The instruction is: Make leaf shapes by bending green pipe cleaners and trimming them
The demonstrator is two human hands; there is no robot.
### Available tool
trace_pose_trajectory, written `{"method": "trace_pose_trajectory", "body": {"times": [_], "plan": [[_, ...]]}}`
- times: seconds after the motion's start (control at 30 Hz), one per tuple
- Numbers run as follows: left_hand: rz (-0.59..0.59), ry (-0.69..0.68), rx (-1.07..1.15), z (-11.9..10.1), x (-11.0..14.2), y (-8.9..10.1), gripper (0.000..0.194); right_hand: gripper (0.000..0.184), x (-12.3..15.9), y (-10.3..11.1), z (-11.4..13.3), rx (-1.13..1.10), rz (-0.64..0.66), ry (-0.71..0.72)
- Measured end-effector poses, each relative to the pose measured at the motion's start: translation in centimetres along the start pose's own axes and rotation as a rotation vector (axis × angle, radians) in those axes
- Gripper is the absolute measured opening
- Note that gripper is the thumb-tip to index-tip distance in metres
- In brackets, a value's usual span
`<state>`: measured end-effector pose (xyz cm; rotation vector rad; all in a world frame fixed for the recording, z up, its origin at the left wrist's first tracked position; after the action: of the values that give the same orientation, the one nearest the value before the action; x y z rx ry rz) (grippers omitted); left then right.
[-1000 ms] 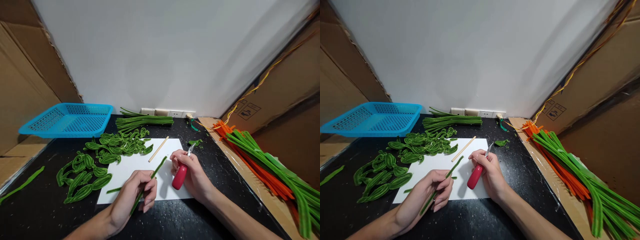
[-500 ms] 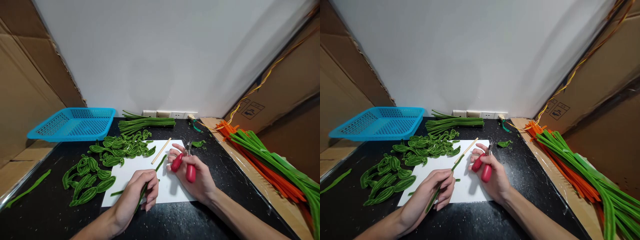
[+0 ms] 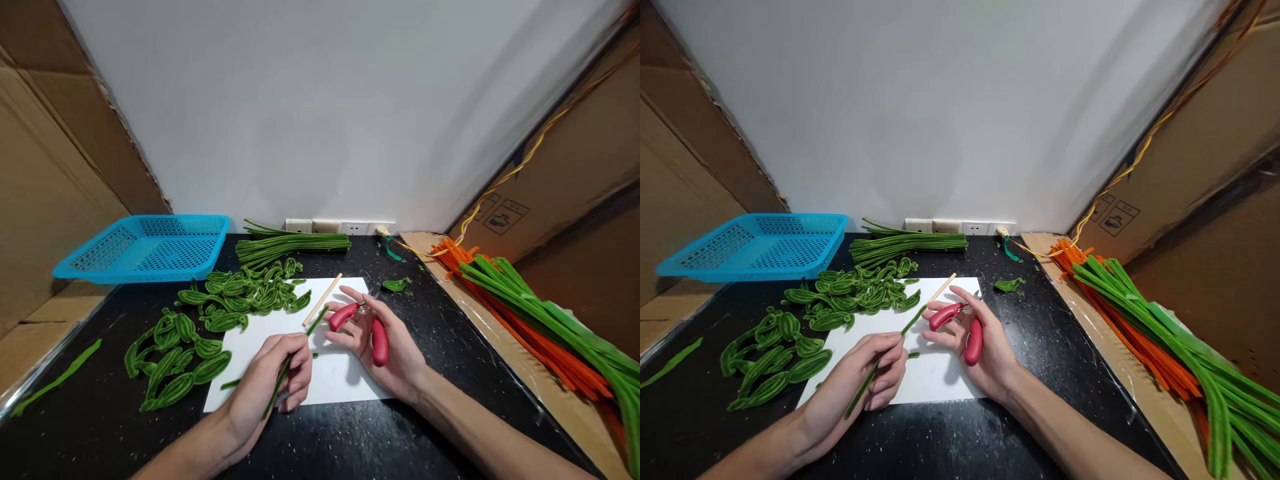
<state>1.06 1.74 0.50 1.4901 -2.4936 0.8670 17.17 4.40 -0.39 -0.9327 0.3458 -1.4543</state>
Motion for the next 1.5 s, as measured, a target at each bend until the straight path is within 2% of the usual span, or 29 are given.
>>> {"method": "trace_pose_trajectory", "body": {"times": [0.2, 0.3, 0.43, 0.53, 0.73, 0.83, 1.0, 1.23, 1.4, 1.5], "plan": [[-0.063, 0.013, -0.036, -0.2, 0.2, 0.4, 0.040, 0.037, 0.3, -0.1, 0.4, -0.100, 0.018, 0.071], [-0.066, 0.010, -0.058, -0.3, 0.3, 0.4, 0.041, 0.054, 0.6, -0.2, -0.1, -0.054, 0.037, 0.052], [-0.063, -0.009, -0.045, -0.4, 0.2, 0.3, 0.042, 0.053, 0.5, -0.3, -0.6, 0.079, 0.043, 0.025], [-0.060, -0.003, -0.062, -0.4, 0.0, 0.3, 0.044, 0.060, 0.3, -0.5, -0.6, 0.149, 0.067, 0.024], [-0.020, 0.000, -0.089, 0.0, -0.1, 0.1, 0.050, 0.074, 0.3, -0.7, -0.3, 0.158, 0.112, 0.053], [-0.043, 0.027, -0.056, 0.5, -0.2, 0.3, 0.051, 0.078, 0.5, -0.6, -0.3, 0.125, 0.149, 0.066], [-0.074, -0.010, -0.052, 0.2, -0.2, 0.4, 0.049, 0.090, 0.5, -0.6, -0.1, 0.183, 0.157, 0.105], [-0.062, -0.044, -0.092, 0.3, -0.9, 1.1, 0.060, 0.071, 0.1, -0.6, -0.4, 0.341, 0.042, 0.191], [-0.123, -0.111, -0.037, -0.2, -1.0, 1.5, 0.061, 0.065, -0.2, -0.1, -0.4, 0.486, 0.065, 0.260], [-0.190, -0.141, -0.025, -0.7, -0.8, 1.8, 0.055, 0.056, 0.1, -0.2, 0.5, 0.679, 0.099, 0.346]]}}
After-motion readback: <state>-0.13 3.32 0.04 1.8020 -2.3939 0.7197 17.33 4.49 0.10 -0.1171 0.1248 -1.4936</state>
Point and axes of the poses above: each hand's wrist, its own x-axis away from the middle knuckle, its own y-axis out of the back of the hand, z = x × y, the point moved 6 cm from there along -x, towards the middle knuckle
